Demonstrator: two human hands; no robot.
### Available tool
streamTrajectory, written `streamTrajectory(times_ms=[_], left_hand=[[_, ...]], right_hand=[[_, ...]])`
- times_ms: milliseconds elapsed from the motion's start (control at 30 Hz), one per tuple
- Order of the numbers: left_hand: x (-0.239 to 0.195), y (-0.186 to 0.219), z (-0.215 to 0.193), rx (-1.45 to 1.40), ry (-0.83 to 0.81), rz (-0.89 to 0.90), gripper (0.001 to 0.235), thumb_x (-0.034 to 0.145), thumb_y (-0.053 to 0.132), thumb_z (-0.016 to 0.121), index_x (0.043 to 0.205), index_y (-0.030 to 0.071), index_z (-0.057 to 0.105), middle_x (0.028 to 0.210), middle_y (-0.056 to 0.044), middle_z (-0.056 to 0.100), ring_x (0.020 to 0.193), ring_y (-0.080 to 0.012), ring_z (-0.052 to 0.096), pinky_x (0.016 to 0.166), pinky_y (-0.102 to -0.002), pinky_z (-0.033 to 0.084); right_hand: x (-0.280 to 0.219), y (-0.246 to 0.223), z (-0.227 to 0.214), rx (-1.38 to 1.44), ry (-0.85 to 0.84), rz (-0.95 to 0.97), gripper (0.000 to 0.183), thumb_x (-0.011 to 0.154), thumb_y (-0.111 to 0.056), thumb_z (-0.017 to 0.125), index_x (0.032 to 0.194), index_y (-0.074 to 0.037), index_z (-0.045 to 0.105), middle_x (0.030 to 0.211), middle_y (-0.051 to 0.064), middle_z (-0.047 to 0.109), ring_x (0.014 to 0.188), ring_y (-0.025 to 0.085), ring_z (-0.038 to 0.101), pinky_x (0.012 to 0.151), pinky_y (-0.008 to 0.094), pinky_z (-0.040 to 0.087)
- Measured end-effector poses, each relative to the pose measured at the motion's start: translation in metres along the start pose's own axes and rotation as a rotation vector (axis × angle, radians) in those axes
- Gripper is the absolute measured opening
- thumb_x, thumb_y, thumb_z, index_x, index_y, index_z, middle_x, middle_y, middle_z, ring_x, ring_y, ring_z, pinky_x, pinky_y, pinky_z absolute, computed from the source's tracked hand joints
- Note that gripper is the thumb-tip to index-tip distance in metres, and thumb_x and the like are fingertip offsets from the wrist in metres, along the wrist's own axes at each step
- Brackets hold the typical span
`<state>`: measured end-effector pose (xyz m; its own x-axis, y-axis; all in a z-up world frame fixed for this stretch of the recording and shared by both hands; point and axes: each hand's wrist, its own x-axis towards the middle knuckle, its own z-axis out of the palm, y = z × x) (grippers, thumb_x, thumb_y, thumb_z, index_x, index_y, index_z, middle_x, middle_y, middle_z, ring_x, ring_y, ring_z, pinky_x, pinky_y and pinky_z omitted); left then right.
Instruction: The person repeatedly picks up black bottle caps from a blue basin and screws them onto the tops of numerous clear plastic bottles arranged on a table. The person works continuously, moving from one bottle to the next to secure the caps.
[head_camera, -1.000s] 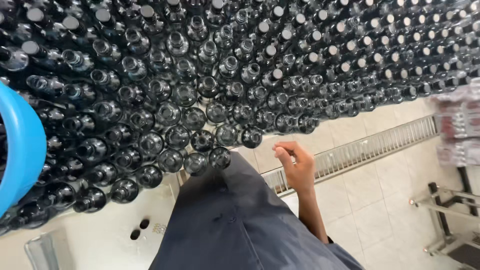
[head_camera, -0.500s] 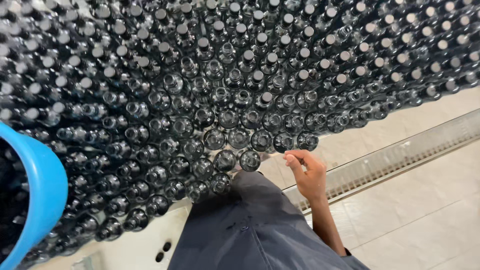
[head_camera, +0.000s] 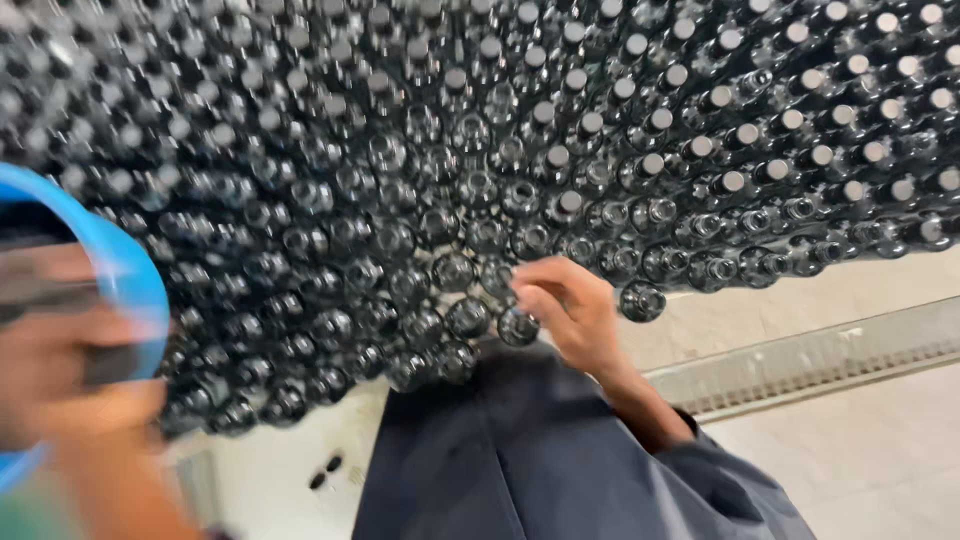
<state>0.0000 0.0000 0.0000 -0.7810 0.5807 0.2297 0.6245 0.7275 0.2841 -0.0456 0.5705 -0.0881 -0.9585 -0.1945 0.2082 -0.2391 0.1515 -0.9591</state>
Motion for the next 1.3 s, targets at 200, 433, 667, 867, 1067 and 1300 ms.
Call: streamTrajectory(times_ms=[200, 433, 667, 867, 1067, 1300], left_hand=[[0.209, 0.235, 0.26, -1.205, 0.357, -0.787, 0.044, 0.076, -0.005, 0.066, 0.115, 0.013, 0.077, 0.096, -0.011, 0.066, 0.09, -0.0205, 0.061, 0.076, -0.04, 0.049], [0.244, 0.271, 0.288, -1.947, 0.509, -0.763, 0.021, 0.096, -0.006, 0.071, 0.112, 0.004, 0.06, 0.091, -0.03, 0.068, 0.045, -0.0291, 0.066, 0.044, -0.036, 0.054], [0.242, 0.279, 0.302, -2.342, 0.59, -0.825, 0.023, 0.102, 0.003, 0.069, 0.12, 0.009, 0.055, 0.106, -0.031, 0.063, 0.053, -0.0245, 0.065, 0.049, -0.033, 0.051], [0.221, 0.281, 0.309, -2.321, 0.766, -0.851, 0.021, 0.103, 0.004, 0.067, 0.121, 0.008, 0.055, 0.106, -0.031, 0.061, 0.056, -0.0244, 0.064, 0.051, -0.033, 0.052], [0.21, 0.264, 0.306, -2.325, 0.792, -0.799, 0.022, 0.103, 0.005, 0.068, 0.121, 0.007, 0.055, 0.105, -0.031, 0.061, 0.056, -0.0244, 0.064, 0.05, -0.034, 0.051], [0.215, 0.239, 0.278, -2.312, 0.63, -0.724, 0.02, 0.105, 0.007, 0.066, 0.121, 0.006, 0.054, 0.105, -0.03, 0.062, 0.057, -0.024, 0.066, 0.053, -0.035, 0.054]], right_hand=[[-0.002, -0.017, 0.005, -0.235, -0.148, -0.165, 0.041, 0.096, -0.039, 0.083, 0.131, -0.017, 0.082, 0.104, 0.009, 0.073, 0.062, 0.026, 0.073, 0.059, 0.041, 0.063], [0.015, 0.021, -0.078, -0.063, -0.124, -0.105, 0.024, 0.095, -0.02, 0.086, 0.113, -0.005, 0.085, 0.114, 0.018, 0.077, 0.095, 0.032, 0.081, 0.079, 0.039, 0.065], [0.058, 0.099, -0.146, -0.767, -0.133, -0.031, 0.035, 0.098, -0.037, 0.086, 0.129, -0.022, 0.08, 0.126, 0.002, 0.076, 0.099, 0.029, 0.079, 0.082, 0.04, 0.065], [0.06, 0.096, -0.14, -0.793, -0.235, 0.029, 0.038, 0.099, -0.029, 0.083, 0.136, -0.02, 0.076, 0.129, 0.008, 0.074, 0.105, 0.036, 0.078, 0.085, 0.046, 0.065], [0.08, 0.049, -0.122, -0.615, -0.089, 0.539, 0.051, 0.109, -0.04, 0.067, 0.15, -0.008, 0.063, 0.103, 0.023, 0.079, 0.086, 0.031, 0.081, 0.072, 0.038, 0.068], [0.077, 0.099, -0.119, -0.219, 0.072, 0.831, 0.041, 0.114, -0.033, 0.056, 0.139, -0.004, 0.069, 0.081, 0.02, 0.078, 0.066, 0.016, 0.077, 0.057, 0.017, 0.062]])
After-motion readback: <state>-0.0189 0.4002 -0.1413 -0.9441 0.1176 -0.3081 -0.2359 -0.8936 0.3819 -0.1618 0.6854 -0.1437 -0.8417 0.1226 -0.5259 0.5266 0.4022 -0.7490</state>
